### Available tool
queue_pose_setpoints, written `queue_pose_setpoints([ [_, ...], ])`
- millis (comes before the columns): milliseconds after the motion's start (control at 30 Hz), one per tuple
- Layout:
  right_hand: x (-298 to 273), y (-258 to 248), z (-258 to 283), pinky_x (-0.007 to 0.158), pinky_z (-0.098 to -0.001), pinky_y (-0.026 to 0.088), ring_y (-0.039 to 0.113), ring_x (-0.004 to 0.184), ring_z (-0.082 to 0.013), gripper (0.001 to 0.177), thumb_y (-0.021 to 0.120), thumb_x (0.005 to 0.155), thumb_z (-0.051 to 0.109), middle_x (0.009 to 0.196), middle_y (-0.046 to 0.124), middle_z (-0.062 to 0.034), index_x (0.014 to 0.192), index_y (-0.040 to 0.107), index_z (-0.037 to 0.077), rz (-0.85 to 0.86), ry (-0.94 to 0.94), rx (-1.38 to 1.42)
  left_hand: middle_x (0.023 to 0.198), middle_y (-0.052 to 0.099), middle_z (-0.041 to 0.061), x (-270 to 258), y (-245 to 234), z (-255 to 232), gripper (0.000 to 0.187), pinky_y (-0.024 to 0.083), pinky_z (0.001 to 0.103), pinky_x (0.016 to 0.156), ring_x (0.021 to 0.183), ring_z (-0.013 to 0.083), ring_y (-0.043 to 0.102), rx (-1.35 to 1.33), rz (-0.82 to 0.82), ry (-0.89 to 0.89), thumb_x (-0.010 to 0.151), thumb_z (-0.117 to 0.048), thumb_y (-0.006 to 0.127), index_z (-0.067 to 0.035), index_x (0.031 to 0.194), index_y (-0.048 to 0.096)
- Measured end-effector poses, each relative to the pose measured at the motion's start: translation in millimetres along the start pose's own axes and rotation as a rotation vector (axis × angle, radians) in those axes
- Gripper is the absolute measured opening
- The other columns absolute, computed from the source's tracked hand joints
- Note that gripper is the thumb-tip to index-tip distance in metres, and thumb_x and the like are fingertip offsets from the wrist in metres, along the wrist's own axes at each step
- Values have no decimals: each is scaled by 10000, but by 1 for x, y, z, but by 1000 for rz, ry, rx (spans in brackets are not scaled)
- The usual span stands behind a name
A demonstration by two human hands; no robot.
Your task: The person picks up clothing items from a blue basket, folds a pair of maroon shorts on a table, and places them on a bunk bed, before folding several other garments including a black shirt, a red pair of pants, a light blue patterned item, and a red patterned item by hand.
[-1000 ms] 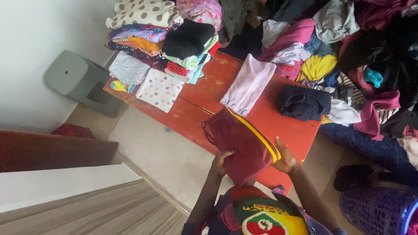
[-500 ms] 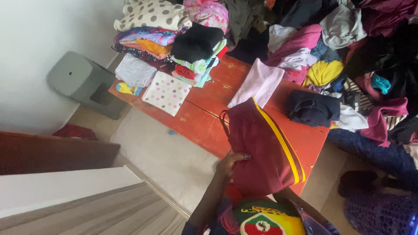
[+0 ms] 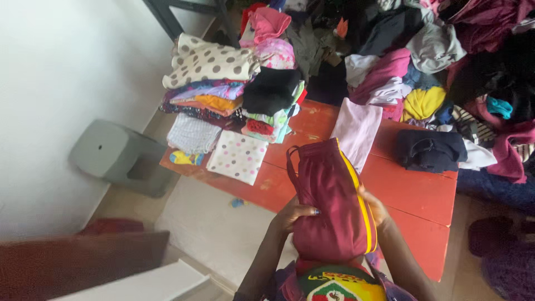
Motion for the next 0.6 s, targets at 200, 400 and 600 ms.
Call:
queue_pose_setpoints([
  [200,-20,85,24,1003,-463,543,668,1120,-253,578,684,887,112,1249,682,-108,1436,506,71,36,-232,-392,1454,561,123,6,10,-47,879,499,425,1105,1294,248,582,269,117,-7,765,-28,726,-17,1568,367],
  [400,-36,113,67,1027,-476,516,654,1166,-244,640,699,863,115,1307,657,-97,1461,472,104,115,-367,-366,1465,553,131,27,36,-84,930,481,418,1131,1321,253,565,407,215,-16,752,-55,748,-3,1585,339],
  [600,-38,122,100,939,-561,587,708,1076,-315,588,664,846,277,1250,680,-192,1375,514,66,114,-247,54,1514,526,131,55,69,-104,1006,436,390,1165,1378,245,529,590,395,-23,732,-70,771,-15,1612,286],
])
Point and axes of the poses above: each hand's wrist, its own x-axis towards the middle knuckle, its own y-axis out of the palm, z = x × y, the point moved 5 cm from there along x, towards the middle knuckle
